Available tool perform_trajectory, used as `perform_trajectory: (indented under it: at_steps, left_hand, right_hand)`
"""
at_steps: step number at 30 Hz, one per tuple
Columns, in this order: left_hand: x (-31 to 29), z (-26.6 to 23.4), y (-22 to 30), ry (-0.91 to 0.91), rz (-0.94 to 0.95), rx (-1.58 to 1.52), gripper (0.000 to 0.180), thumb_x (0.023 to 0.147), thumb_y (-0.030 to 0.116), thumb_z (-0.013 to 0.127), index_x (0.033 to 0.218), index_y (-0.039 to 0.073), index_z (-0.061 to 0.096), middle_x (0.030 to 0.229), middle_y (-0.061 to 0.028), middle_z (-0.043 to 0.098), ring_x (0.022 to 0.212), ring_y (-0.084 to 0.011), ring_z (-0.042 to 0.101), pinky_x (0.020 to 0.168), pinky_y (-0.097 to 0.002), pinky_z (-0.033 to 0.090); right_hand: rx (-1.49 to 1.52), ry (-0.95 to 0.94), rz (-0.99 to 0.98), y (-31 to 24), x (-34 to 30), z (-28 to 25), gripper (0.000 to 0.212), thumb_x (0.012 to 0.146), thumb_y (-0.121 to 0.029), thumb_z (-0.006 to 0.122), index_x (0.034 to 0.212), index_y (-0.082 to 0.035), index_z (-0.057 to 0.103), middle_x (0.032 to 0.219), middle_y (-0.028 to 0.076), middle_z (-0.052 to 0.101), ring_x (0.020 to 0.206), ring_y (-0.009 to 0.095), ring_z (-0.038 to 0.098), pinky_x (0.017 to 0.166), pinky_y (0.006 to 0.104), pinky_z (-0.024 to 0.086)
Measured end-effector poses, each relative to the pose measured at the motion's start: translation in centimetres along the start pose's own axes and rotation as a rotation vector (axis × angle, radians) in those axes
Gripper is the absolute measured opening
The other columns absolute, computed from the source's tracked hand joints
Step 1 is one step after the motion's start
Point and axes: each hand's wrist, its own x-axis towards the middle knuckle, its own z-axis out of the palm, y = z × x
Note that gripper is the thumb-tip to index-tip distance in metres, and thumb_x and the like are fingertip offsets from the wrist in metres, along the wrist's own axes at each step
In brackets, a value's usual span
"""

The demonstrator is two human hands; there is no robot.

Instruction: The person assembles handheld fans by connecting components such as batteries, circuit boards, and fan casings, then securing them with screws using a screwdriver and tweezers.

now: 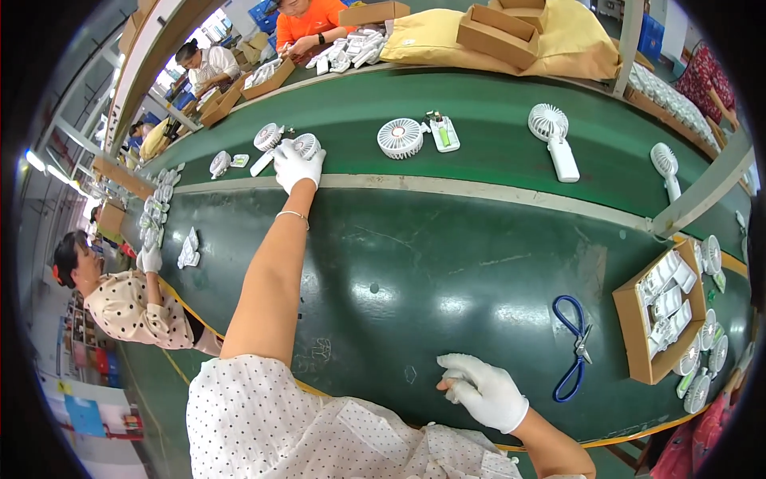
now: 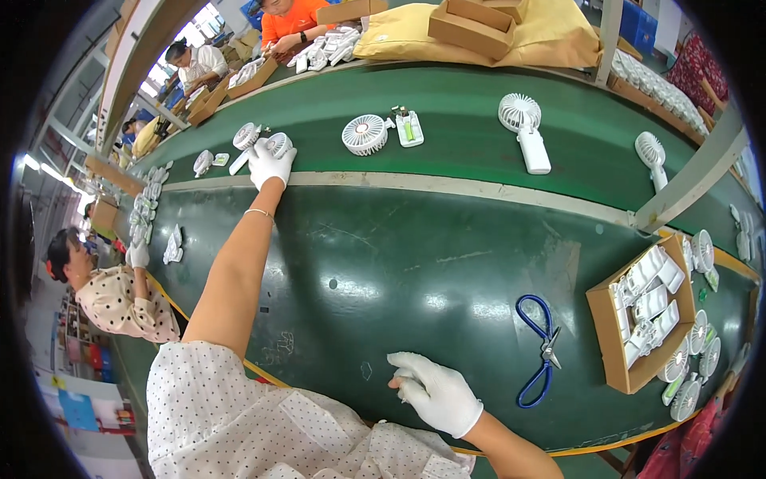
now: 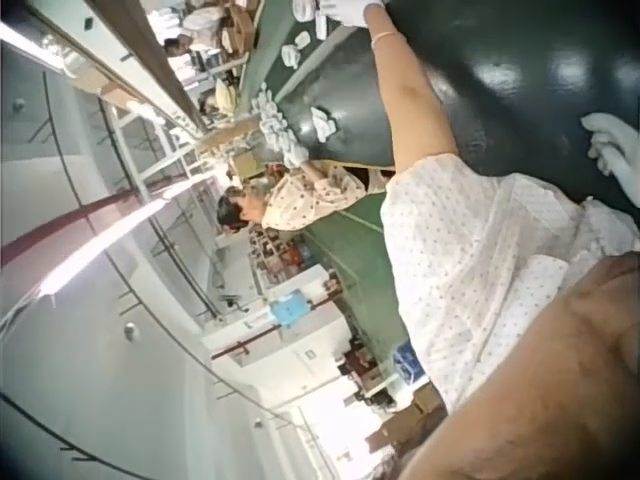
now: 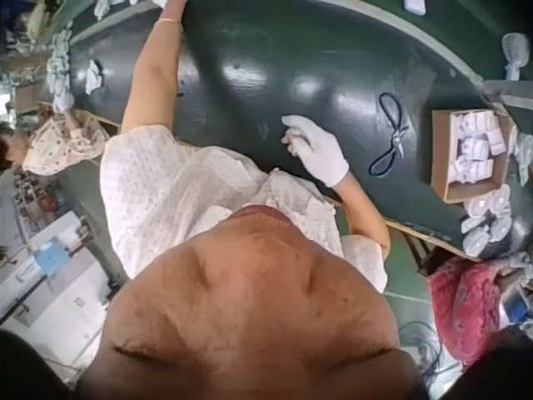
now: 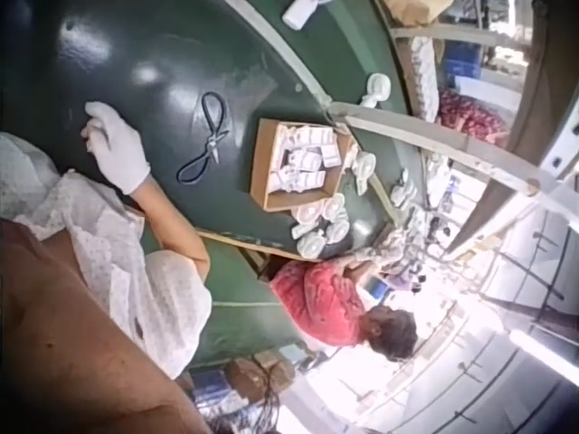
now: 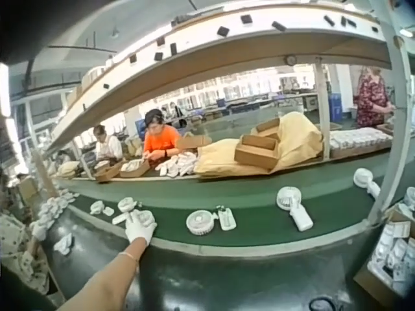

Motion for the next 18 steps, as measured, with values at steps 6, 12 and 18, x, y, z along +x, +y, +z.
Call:
perform_trajectory:
  at_steps: [6, 12, 18]
  left_hand:
    - [2.3, 0.9, -2.7, -0.076, -0.192, -0.126, 0.085, 0.075, 0.056, 0.07, 0.146, 0.017, 0.044, 0.15, -0.0219, 0.041, 0.125, -0.0387, 0.056, 0.106, -0.0453, 0.045]
    - [0.3, -0.8, -4.5, -0.019, -0.121, -1.013, 0.065, 0.085, 0.032, 0.073, 0.135, -0.004, 0.053, 0.13, -0.013, 0.06, 0.121, -0.0233, 0.056, 0.105, -0.0353, 0.041]
    - [-7.2, -6.5, -5.6, -0.274, -0.113, -1.62, 0.051, 0.098, 0.031, 0.061, 0.138, 0.001, 0.05, 0.132, -0.0058, 0.058, 0.122, -0.0168, 0.054, 0.109, -0.0337, 0.037]
  right_hand:
    - [-0.092, -0.026, -0.051, -0.2, -0.4, 0.1, 0.038, 0.092, -0.008, 0.05, 0.13, -0.004, 0.053, 0.097, 0.012, 0.073, 0.078, 0.019, 0.07, 0.076, 0.0309, 0.056]
    - [-0.21, -0.076, -0.105, 0.2, -0.3, 0.2, 0.044, 0.091, -0.011, 0.05, 0.134, -0.004, 0.052, 0.099, 0.011, 0.072, 0.081, 0.019, 0.07, 0.079, 0.0331, 0.056]
    - [-0.192, -0.034, -0.103, 0.2, -0.3, 0.5, 0.046, 0.092, -0.011, 0.054, 0.137, -0.005, 0.051, 0.101, 0.01, 0.071, 0.078, 0.017, 0.069, 0.076, 0.0309, 0.056]
